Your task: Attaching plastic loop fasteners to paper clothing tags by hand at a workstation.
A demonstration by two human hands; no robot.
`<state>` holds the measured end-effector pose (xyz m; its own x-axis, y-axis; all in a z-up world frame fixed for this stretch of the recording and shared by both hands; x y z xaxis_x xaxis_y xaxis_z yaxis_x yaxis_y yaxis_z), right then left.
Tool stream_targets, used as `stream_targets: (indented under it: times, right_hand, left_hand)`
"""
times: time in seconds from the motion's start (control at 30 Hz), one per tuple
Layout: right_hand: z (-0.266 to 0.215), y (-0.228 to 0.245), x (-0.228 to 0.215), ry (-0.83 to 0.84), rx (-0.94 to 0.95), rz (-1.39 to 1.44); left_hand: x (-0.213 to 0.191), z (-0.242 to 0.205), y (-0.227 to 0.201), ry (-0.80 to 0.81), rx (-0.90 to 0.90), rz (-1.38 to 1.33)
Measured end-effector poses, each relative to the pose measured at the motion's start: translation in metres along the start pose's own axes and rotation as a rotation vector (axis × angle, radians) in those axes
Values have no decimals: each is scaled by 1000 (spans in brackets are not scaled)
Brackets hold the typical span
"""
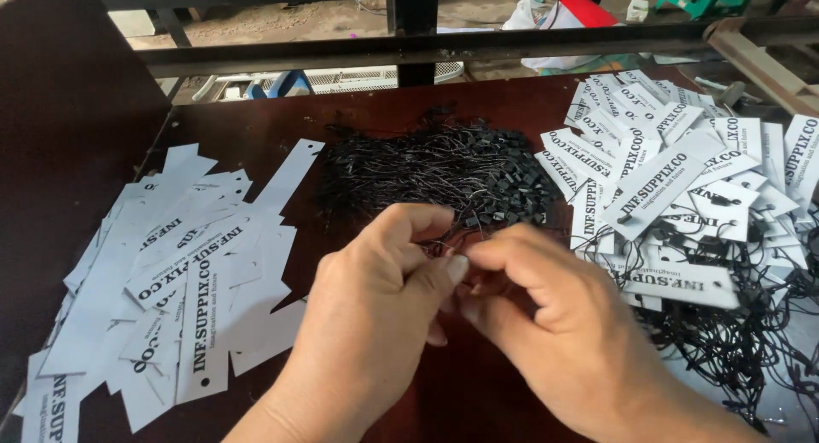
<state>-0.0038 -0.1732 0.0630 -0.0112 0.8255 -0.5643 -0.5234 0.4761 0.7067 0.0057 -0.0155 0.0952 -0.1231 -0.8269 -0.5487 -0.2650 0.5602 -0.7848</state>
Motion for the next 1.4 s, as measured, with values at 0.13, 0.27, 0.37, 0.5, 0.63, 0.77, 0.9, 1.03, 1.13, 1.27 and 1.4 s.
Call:
stream_targets:
  times: [0.13, 0.27, 0.37, 0.5, 0.63, 0.77, 0.9, 1.03, 1.13, 1.27, 1.4]
  right_hand:
    - [-3, -13, 10, 43, 244, 44]
    - [5, -18, 11, 94, 249, 90]
    - [10, -22, 11, 71, 182, 33]
    - [12, -22, 12, 57, 129, -7]
    - [9, -25, 15, 13, 102, 70]
    - [9, -30, 15, -32, 207, -4]
    - [7, -35, 13, -93, 308, 21]
    - [7, -34, 13, -106, 306, 46]
    - [7, -34, 14, -78, 365, 26]
    - [8, -34, 16, -78, 435, 15]
    - [8, -36, 16, -60, 431, 0]
  left_hand:
    - [6, 6, 21, -5, 181, 11]
    - [11, 12, 25, 29, 243, 12]
    - [11, 14, 24, 15, 230, 31]
    - [9, 12, 20, 29, 162, 19]
    - [8, 12, 22, 37, 114, 56]
    - [9, 23, 49, -186, 397, 147]
    - [-11, 29, 80, -634, 636, 364]
    - [-58, 33, 86, -693, 373, 621]
    - [-88, 27, 86, -529, -248, 715]
    - [-101, 26, 99, -376, -385, 863]
    - [-104, 31, 99, -401, -422, 673]
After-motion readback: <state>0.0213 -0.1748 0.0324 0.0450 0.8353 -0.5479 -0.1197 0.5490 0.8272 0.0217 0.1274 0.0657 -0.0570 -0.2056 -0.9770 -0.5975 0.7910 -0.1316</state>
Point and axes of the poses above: each hand's wrist, its own z-axis towards the middle knuckle, its own x-axis out of the palm, y = z × x, the point moved 2 cm from there along z, towards the middle knuckle, and after that the axes turned 4 degrees about z, right-handed, at the moved point
